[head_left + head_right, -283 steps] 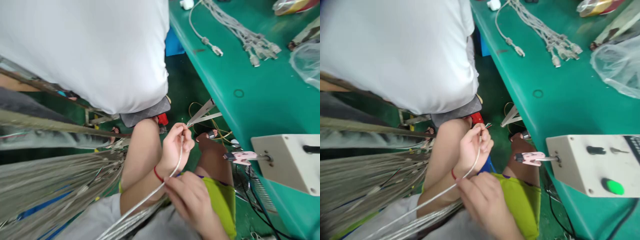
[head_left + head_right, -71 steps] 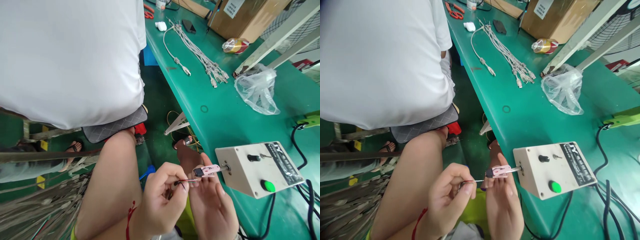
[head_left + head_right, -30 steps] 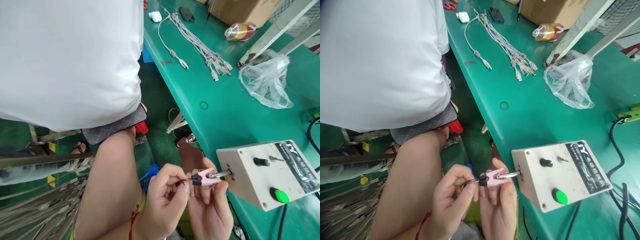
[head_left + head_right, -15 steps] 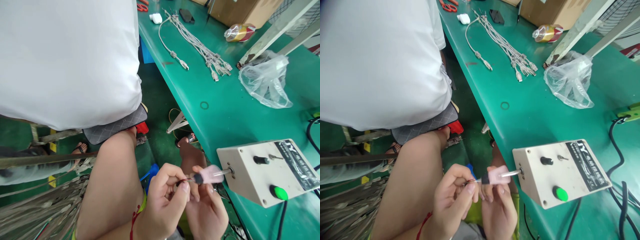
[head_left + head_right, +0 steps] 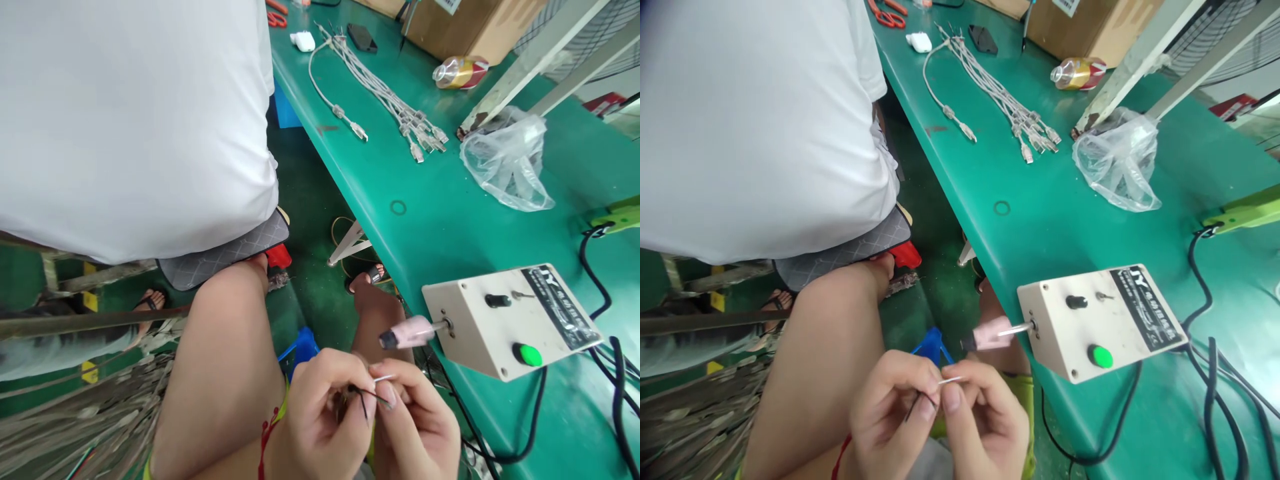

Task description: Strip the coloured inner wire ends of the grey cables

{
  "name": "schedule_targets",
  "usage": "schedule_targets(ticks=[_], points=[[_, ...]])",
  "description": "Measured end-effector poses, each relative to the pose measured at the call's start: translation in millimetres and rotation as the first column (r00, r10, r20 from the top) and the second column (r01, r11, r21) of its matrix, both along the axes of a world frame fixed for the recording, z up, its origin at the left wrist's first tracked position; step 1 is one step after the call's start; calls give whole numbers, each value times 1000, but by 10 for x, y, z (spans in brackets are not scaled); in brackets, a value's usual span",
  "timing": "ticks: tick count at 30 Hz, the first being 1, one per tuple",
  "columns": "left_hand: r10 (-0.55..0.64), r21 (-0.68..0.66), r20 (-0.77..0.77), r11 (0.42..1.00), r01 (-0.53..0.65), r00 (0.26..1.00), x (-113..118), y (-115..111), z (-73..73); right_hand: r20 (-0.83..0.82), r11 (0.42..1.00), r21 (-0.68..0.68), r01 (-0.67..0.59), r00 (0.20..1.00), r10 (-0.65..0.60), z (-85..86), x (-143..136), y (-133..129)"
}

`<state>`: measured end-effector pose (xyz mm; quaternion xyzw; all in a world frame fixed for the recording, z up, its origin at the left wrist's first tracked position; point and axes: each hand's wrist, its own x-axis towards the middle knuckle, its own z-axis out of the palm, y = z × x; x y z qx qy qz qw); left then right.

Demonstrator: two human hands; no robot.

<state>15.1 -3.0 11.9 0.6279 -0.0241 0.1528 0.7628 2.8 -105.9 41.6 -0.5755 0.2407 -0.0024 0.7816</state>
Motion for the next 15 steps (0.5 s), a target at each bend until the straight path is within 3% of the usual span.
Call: schedule_targets(ticks=[3,9,13,15], points=[[13,9,24,1000,-13,1000,26,-23,28,-37,994,109,7,999,-3,21,62,18],[-56,-9,71,998,57,996,27,-18,-34,-21,994,106,7,1000,-5,-8,61,-9],[-161,-116,4,980,160,987,-9,-7,-91,-56,992,125,10,998,-3,0,75,-21],[-171,-106,-8,980,169,985,-7,-6,-91,-65,993,118,27,998,-20,15,98,-19]])
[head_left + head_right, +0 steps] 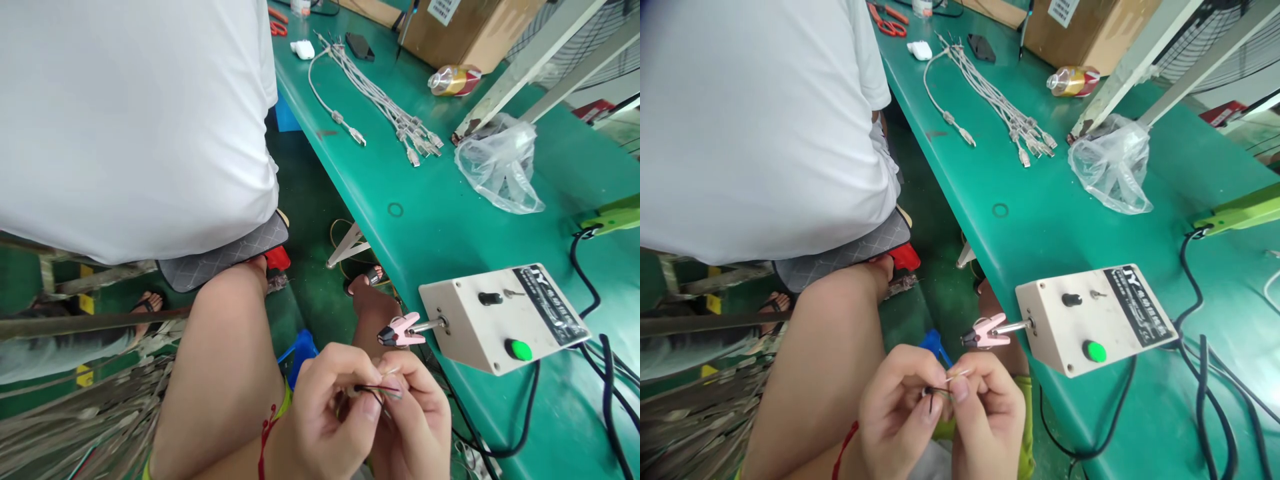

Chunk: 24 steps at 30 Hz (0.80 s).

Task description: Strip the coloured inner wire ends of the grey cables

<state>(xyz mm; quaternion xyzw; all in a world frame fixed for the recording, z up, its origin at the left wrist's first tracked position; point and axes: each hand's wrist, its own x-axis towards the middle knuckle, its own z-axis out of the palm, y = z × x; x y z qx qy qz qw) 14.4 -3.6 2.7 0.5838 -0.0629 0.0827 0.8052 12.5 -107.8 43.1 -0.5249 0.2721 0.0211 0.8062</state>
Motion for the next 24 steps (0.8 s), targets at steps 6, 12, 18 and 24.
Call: schedule_targets(ticks=[6,12,18,24], points=[[43,218,114,974,-67,993,91,7,115,-21,1000,4,-24,999,24,67,50,5],[89,273,118,955,-118,989,131,29,198,12,994,23,-104,994,104,-36,10,-76],[24,224,142,973,-55,990,176,65,144,132,991,-57,-120,983,126,-229,140,-173],[150,332,118,926,-182,982,257,130,121,38,965,261,23,999,-34,-183,337,-181]])
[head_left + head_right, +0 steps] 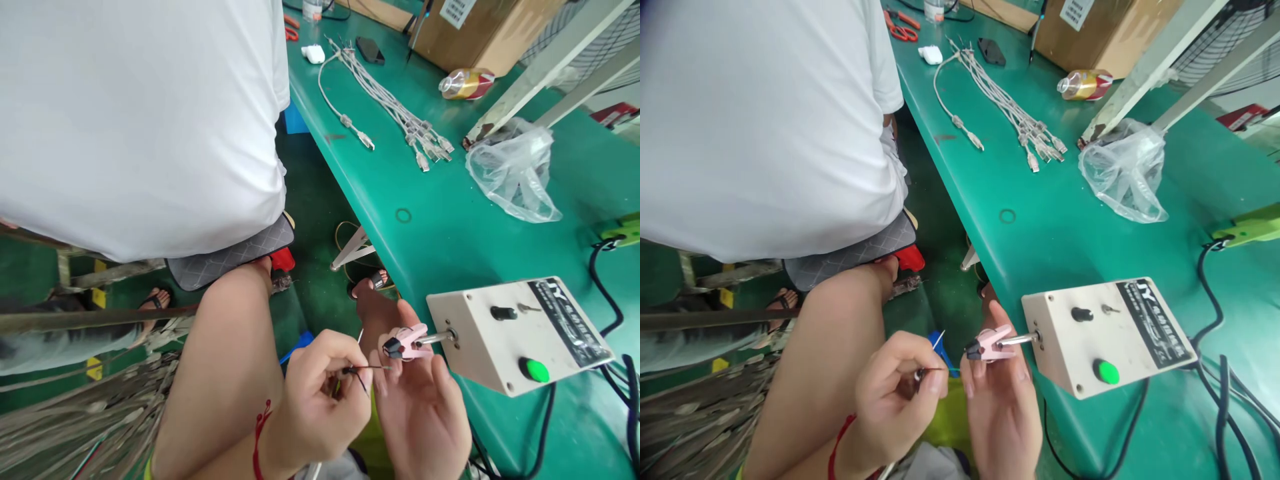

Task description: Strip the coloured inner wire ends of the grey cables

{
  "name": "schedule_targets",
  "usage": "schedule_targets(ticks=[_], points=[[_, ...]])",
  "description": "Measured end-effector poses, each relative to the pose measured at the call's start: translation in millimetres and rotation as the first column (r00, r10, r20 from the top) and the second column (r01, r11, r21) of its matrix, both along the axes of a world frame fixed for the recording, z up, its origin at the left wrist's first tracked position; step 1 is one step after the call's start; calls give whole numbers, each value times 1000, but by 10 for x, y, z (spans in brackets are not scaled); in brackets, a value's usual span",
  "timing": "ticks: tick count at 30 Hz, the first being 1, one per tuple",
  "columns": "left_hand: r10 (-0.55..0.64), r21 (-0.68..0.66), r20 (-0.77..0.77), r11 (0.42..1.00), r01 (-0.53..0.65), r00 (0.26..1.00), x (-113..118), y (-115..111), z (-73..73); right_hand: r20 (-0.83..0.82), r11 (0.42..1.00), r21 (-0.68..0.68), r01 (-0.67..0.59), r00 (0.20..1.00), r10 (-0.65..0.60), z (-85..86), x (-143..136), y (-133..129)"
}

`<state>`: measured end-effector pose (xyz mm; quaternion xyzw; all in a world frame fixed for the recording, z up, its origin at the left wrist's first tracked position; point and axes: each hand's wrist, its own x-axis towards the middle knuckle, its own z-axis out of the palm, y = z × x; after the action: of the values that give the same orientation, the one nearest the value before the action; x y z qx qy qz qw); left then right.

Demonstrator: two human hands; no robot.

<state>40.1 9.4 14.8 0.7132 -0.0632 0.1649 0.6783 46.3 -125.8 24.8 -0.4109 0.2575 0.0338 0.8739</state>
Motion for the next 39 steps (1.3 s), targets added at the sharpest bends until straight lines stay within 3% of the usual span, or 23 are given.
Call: schedule_targets(ticks=[7,14,19,24,34,39], points=[[1,19,-18,1000,0,1000,16,-14,-92,111,978,209,-16,994,-8,-149,99,30],[54,102,1,993,-53,999,-14,-19,-128,157,950,314,-2,986,-50,-67,241,119],[164,221,63,960,-174,984,51,-39,-13,165,953,299,-54,986,4,-34,210,95],[190,262,84,943,-206,978,99,-69,61,144,955,285,-78,989,37,-59,170,76],[81,220,66,971,-93,995,111,-48,-2,94,983,161,-88,993,74,-97,123,41],[45,151,22,987,-48,999,81,-48,-42,97,973,205,-104,992,86,-208,15,-28]])
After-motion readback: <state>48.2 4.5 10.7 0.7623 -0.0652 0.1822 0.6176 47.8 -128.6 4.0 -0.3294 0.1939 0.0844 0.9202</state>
